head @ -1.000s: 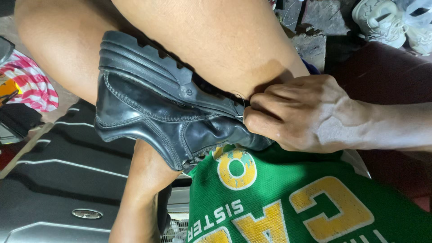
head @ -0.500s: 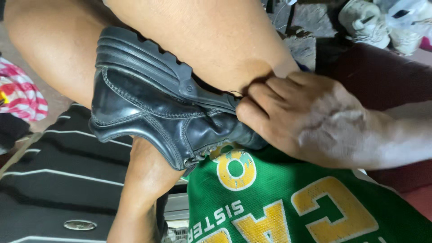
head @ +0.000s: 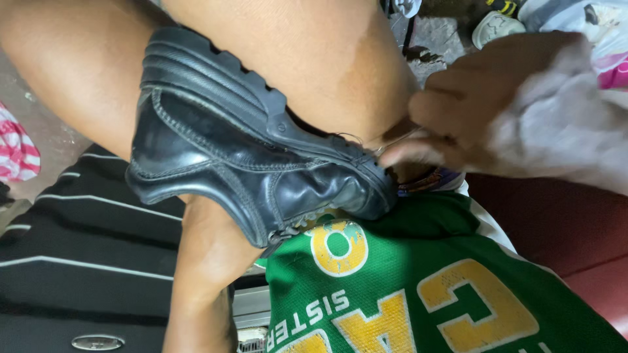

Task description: The person sews a black leather shoe using a needle and thread. They repeatedly insert the needle into the shoe's upper and pull the thread through to stitch the material.

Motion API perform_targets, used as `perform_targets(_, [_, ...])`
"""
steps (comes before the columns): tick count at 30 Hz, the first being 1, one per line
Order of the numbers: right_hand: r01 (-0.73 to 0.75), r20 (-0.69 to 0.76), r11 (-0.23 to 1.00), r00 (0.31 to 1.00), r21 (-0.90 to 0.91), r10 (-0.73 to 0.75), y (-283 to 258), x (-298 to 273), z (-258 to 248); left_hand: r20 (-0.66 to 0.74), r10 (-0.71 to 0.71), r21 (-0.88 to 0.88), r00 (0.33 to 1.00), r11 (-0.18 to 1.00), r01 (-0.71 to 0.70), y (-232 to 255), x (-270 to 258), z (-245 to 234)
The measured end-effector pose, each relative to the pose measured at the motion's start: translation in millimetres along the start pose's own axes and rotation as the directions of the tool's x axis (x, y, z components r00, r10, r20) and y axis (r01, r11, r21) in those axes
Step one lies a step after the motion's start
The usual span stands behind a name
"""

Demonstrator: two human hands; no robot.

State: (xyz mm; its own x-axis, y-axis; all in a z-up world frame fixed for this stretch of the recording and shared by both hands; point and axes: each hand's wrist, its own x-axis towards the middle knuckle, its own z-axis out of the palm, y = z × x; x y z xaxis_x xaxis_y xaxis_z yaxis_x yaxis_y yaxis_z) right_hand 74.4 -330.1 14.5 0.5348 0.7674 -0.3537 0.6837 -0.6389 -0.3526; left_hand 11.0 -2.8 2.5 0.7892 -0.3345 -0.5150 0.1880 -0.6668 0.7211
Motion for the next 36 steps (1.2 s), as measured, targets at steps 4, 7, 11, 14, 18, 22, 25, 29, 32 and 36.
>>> perform_targets(4, [0.017,-0.149,0.999,0.989,-0.03,-0.021,9.7,-13.9,-1.4,-0.068,0.065,-0.32,0.996,0.944,-0.084,0.9,-7.6,-3.7])
perform_targets(7, [-0.12,0.044,0.986,0.991,-0.112,0.125,11.2,-18.5,0.4,-0.22,-0.192,-0.53,0.956,0.847,0.048,4.2,-17.7,0.4])
perform_targets(11, [-0.127,0.168,0.982,0.974,-0.142,0.151,10.3,-19.9,2.0,-0.54,-0.319,-0.527,0.778,0.85,-0.017,29.2,-39.9,11.1])
perform_targets(14, [0.02,-0.274,0.995,0.962,0.093,0.007,5.8,-27.8,4.6,-0.619,-0.119,-0.101,0.777,0.992,0.072,63.0,-45.5,1.0])
perform_targets(18, [0.067,-0.262,0.995,0.964,0.077,-0.045,6.0,-22.1,9.7,-0.294,0.176,0.011,0.94,0.984,-0.18,106.9,-28.6,-1.9])
perform_targets(22, [0.044,-0.22,0.996,0.975,0.083,-0.025,4.3,-28.1,16.4,-0.22,0.421,0.473,0.88,0.835,-0.281,124.0,5.5,26.3])
perform_targets(25, [-0.031,-0.187,0.994,0.981,0.102,0.05,1.8,-28.9,18.1,-0.206,0.395,0.442,0.895,0.854,-0.275,117.9,12.1,38.7])
perform_targets(29, [0.131,-0.237,0.947,0.97,0.293,-0.061,-4.2,-12.2,22.8,-0.213,0.328,0.264,0.92,0.926,-0.269,105.8,6.9,33.6])
perform_targets(32, [0.343,-0.461,0.796,0.883,0.498,-0.092,-7.4,3.6,32.4,-0.261,0.26,0.038,0.929,0.965,-0.26,100.4,5.2,29.0])
perform_targets(36, [0.345,-0.531,0.752,0.847,0.562,0.008,-14.9,12.8,36.7,-0.39,0.009,-0.177,0.921,0.981,-0.084,98.7,-7.6,34.2])
